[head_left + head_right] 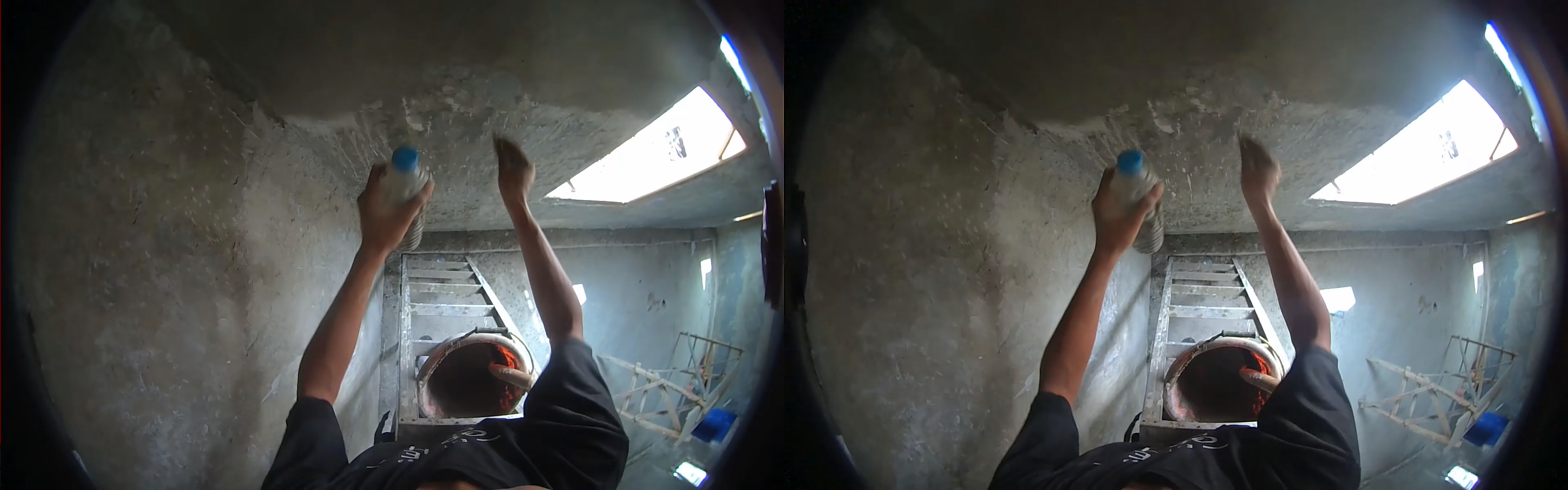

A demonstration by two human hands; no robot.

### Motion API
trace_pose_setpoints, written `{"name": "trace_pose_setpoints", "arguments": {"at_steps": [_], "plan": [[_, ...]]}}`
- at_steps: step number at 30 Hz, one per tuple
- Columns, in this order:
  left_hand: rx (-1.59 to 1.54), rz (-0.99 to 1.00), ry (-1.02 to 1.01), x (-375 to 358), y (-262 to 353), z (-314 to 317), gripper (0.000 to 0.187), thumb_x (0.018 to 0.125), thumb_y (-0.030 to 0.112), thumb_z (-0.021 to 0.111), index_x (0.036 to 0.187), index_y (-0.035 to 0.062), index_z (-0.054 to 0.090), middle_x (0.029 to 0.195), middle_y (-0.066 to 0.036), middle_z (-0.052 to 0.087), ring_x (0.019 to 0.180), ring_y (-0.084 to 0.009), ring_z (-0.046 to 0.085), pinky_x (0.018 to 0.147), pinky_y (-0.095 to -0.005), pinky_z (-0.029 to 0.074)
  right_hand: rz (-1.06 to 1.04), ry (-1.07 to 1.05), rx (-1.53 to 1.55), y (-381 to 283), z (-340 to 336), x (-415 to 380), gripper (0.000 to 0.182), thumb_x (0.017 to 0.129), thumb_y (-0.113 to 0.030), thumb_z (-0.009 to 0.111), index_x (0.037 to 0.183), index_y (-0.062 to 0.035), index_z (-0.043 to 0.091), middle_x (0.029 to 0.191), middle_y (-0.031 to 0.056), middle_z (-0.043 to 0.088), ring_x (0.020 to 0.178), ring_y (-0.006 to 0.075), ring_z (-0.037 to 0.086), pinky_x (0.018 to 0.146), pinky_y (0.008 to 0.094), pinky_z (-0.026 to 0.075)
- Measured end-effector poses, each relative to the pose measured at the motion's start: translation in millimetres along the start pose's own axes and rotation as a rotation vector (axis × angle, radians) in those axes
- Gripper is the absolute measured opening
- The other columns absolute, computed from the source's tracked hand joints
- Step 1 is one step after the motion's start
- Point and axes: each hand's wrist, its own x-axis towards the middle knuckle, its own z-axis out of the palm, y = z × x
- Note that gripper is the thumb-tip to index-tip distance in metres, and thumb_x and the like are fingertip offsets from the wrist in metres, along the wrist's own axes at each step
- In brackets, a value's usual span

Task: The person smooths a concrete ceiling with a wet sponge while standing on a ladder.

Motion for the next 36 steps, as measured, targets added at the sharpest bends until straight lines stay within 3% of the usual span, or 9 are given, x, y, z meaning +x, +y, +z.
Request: {"name": "trace_pose_setpoints", "arguments": {"at_steps": [10, 13, 15, 20, 22, 25, 32, 34, 36], "plan": [[0.049, -0.058, 0.130, -88.7, -22.2, -4.0, 0.042, 0.072, 0.022, 0.082, 0.100, 0.0036, 0.056, 0.089, -0.008, 0.066, 0.080, -0.0162, 0.065, 0.075, -0.0307, 0.053, -0.285, 0.730, 0.268, -86.8, 123.3, 99.8, 0.039, 0.087, 0.005, 0.053, 0.124, -0.0052, 0.058, 0.120, 0.0147, 0.061, 0.118, 0.0255, 0.054, 0.100, 0.0343, 0.044], [0.037, -0.071, 0.119, -86.9, -23.6, -0.6, 0.042, 0.072, 0.022, 0.081, 0.100, 0.0038, 0.056, 0.089, -0.008, 0.066, 0.080, -0.0159, 0.065, 0.075, -0.0306, 0.052, -0.310, 0.640, 0.159, -80.2, 117.9, 79.9, 0.035, 0.090, 0.001, 0.053, 0.123, -0.0047, 0.059, 0.117, 0.0135, 0.063, 0.114, 0.0260, 0.058, 0.093, 0.0348, 0.049], [0.009, -0.081, 0.112, -87.5, -22.2, 3.6, 0.042, 0.072, 0.023, 0.081, 0.100, 0.0040, 0.056, 0.089, -0.007, 0.066, 0.079, -0.0158, 0.065, 0.075, -0.0307, 0.053, -0.256, 0.228, 0.167, -67.7, 102.8, 55.2, 0.029, 0.089, -0.003, 0.056, 0.118, -0.0038, 0.062, 0.112, 0.0139, 0.065, 0.108, 0.0279, 0.061, 0.089, 0.0338, 0.051], [0.126, -0.042, 0.070, -86.9, -22.6, 4.1, 0.044, 0.071, 0.025, 0.082, 0.100, 0.0042, 0.056, 0.088, -0.007, 0.066, 0.079, -0.0161, 0.065, 0.075, -0.0313, 0.053, -0.080, 0.313, 0.317, -60.9, 72.7, 37.3, 0.029, 0.088, -0.006, 0.057, 0.117, 0.0001, 0.062, 0.109, 0.0158, 0.067, 0.101, 0.0252, 0.066, 0.087, 0.0338, 0.052], [0.115, -0.072, 0.076, -91.9, -21.0, 3.4, 0.044, 0.071, 0.026, 0.082, 0.100, 0.0041, 0.056, 0.088, -0.008, 0.066, 0.079, -0.0162, 0.065, 0.075, -0.0315, 0.053, 0.441, 0.136, 1.217, -56.1, 68.4, 40.8, 0.032, 0.088, -0.008, 0.058, 0.118, 0.0055, 0.058, 0.104, 0.0155, 0.065, 0.103, 0.0282, 0.063, 0.090, 0.0370, 0.051], [0.098, -0.110, 0.083, -98.5, -19.9, 2.5, 0.044, 0.071, 0.026, 0.082, 0.100, 0.0040, 0.057, 0.088, -0.008, 0.066, 0.079, -0.0163, 0.065, 0.075, -0.0318, 0.053, 0.591, -0.071, 1.532, -52.9, 50.8, 35.5, 0.037, 0.089, -0.011, 0.059, 0.120, 0.0090, 0.054, 0.104, 0.0145, 0.059, 0.105, 0.0291, 0.060, 0.095, 0.0378, 0.050], [0.148, -0.091, 0.068, -113.4, -31.1, -2.2, 0.044, 0.071, 0.026, 0.082, 0.100, 0.0038, 0.057, 0.088, -0.008, 0.066, 0.079, -0.0170, 0.065, 0.074, -0.0322, 0.053, 0.621, -0.051, 1.271, -61.5, 40.1, 32.3, 0.042, 0.088, -0.015, 0.063, 0.123, 0.0059, 0.055, 0.119, 0.0177, 0.060, 0.105, 0.0246, 0.062, 0.094, 0.0352, 0.051], [0.141, -0.081, 0.080, -116.0, -31.4, -2.1, 0.044, 0.071, 0.025, 0.082, 0.100, 0.0039, 0.057, 0.088, -0.008, 0.066, 0.079, -0.0172, 0.065, 0.075, -0.0322, 0.053, 0.298, 0.149, 0.323, -69.3, 34.3, 43.9, 0.038, 0.086, -0.008, 0.064, 0.122, -0.0006, 0.059, 0.123, 0.0153, 0.061, 0.105, 0.0204, 0.063, 0.095, 0.0315, 0.049], [0.134, -0.070, 0.091, -118.6, -32.7, -1.5, 0.044, 0.071, 0.024, 0.082, 0.100, 0.0039, 0.057, 0.088, -0.009, 0.066, 0.079, -0.0174, 0.065, 0.075, -0.0323, 0.053, 0.156, 0.293, 0.361, -79.3, 46.2, 60.2, 0.036, 0.085, -0.005, 0.063, 0.121, -0.0038, 0.060, 0.121, 0.0143, 0.061, 0.107, 0.0198, 0.062, 0.095, 0.0311, 0.048]]}}
